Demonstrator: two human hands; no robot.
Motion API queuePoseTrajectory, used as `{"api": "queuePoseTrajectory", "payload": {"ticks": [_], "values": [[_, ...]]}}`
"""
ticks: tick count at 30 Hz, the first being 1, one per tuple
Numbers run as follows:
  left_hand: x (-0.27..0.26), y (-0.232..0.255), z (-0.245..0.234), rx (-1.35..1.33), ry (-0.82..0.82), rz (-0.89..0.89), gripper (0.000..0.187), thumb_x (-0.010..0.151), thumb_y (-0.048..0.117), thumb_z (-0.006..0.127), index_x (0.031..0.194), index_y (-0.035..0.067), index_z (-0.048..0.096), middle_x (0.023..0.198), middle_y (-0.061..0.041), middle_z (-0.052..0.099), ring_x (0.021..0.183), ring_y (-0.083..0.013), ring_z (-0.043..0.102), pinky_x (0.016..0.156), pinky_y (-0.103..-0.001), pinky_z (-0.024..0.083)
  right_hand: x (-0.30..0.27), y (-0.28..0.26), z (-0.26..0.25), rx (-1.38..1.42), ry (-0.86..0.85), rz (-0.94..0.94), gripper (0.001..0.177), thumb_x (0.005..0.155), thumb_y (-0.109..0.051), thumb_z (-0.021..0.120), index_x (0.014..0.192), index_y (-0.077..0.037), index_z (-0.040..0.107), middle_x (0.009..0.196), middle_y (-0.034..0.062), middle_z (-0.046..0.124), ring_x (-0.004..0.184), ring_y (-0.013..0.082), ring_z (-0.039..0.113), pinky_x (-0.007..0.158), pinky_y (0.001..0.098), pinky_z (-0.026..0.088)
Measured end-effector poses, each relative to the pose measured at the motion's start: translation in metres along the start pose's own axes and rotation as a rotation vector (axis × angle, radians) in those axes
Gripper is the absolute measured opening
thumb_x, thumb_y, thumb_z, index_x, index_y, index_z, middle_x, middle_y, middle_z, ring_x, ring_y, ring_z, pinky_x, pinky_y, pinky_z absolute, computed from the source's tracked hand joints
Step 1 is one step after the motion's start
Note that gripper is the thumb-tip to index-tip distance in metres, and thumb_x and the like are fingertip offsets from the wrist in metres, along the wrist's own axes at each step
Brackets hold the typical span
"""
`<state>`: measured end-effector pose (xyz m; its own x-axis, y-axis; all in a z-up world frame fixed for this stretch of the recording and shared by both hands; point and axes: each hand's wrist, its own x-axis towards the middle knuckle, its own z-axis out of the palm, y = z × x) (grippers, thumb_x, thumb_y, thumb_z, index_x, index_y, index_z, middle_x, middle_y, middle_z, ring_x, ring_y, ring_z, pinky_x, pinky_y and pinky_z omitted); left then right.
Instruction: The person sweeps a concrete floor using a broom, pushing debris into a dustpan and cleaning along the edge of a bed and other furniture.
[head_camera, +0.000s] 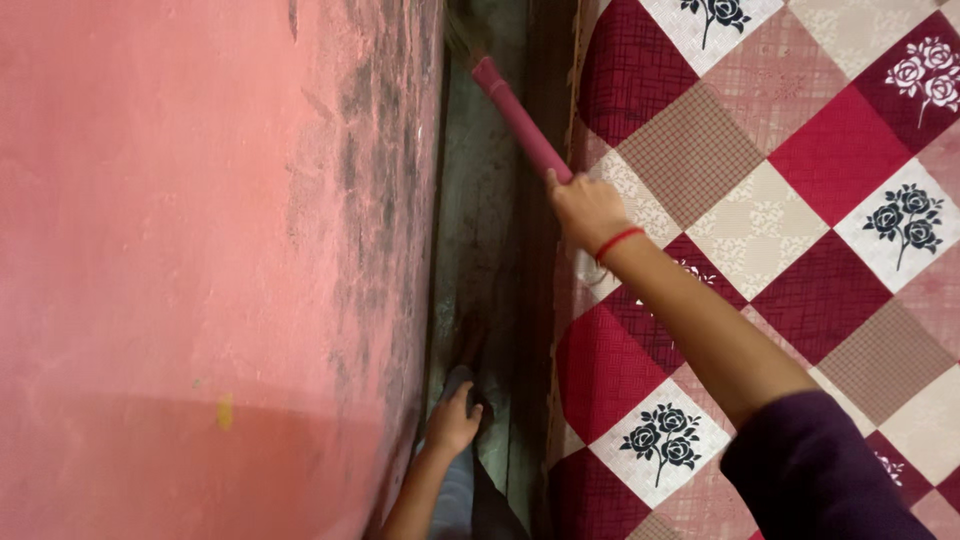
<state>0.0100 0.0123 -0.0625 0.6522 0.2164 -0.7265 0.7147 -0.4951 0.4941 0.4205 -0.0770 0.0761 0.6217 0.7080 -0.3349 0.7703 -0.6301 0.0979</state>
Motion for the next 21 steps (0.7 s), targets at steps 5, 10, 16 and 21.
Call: {"api": "queuePoseTrajectory", "payload": {"ticks": [5, 10, 16, 21], "values": [[0.004, -0.011, 0.005, 0.004, 0.08, 0.097, 0.055, 0.088, 0.028, 0.069, 0.139, 0.011, 0.055, 0.129, -0.023, 0.065, 0.119, -0.0422, 0.062, 0.1, -0.05, 0.05, 0.026, -0.007, 0.034, -0.231, -0.063, -0.171, 0.047, 0.094, -0.012, 0.059, 0.138, 0.002, 0.056, 0.089, 0.0118, 0.074, 0.086, 0.0281, 0.073, 0.061, 0.0362, 0.06], [-0.001, -0.003, 0.001, 0.045, 0.001, 0.027, 0.055, 0.092, 0.03, 0.065, 0.142, 0.012, 0.052, 0.127, -0.023, 0.066, 0.118, -0.0418, 0.063, 0.101, -0.049, 0.051, 0.013, -0.035, 0.035, -0.372, -0.16, -0.168, 0.037, 0.092, -0.013, 0.061, 0.125, 0.004, 0.064, 0.089, 0.0092, 0.075, 0.087, 0.0278, 0.069, 0.046, 0.039, 0.059], [-0.009, -0.002, 0.004, 0.141, -0.074, -0.038, 0.057, 0.092, 0.035, 0.063, 0.145, 0.017, 0.049, 0.127, -0.021, 0.066, 0.116, -0.0425, 0.063, 0.1, -0.052, 0.05, -0.072, -0.054, 0.022, -0.522, -0.208, -0.303, 0.033, 0.095, -0.013, 0.06, 0.123, 0.003, 0.068, 0.088, 0.0077, 0.074, 0.078, 0.026, 0.068, 0.043, 0.0397, 0.052], [-0.017, -0.017, 0.023, 0.22, -0.061, 0.051, 0.055, 0.091, 0.035, 0.064, 0.14, 0.013, 0.052, 0.129, -0.02, 0.067, 0.119, -0.0402, 0.064, 0.101, -0.051, 0.051, -0.173, -0.085, 0.034, -0.307, -0.097, -0.385, 0.041, 0.088, -0.017, 0.061, 0.124, 0.002, 0.066, 0.082, 0.009, 0.076, 0.072, 0.0238, 0.07, 0.05, 0.0348, 0.054]]}}
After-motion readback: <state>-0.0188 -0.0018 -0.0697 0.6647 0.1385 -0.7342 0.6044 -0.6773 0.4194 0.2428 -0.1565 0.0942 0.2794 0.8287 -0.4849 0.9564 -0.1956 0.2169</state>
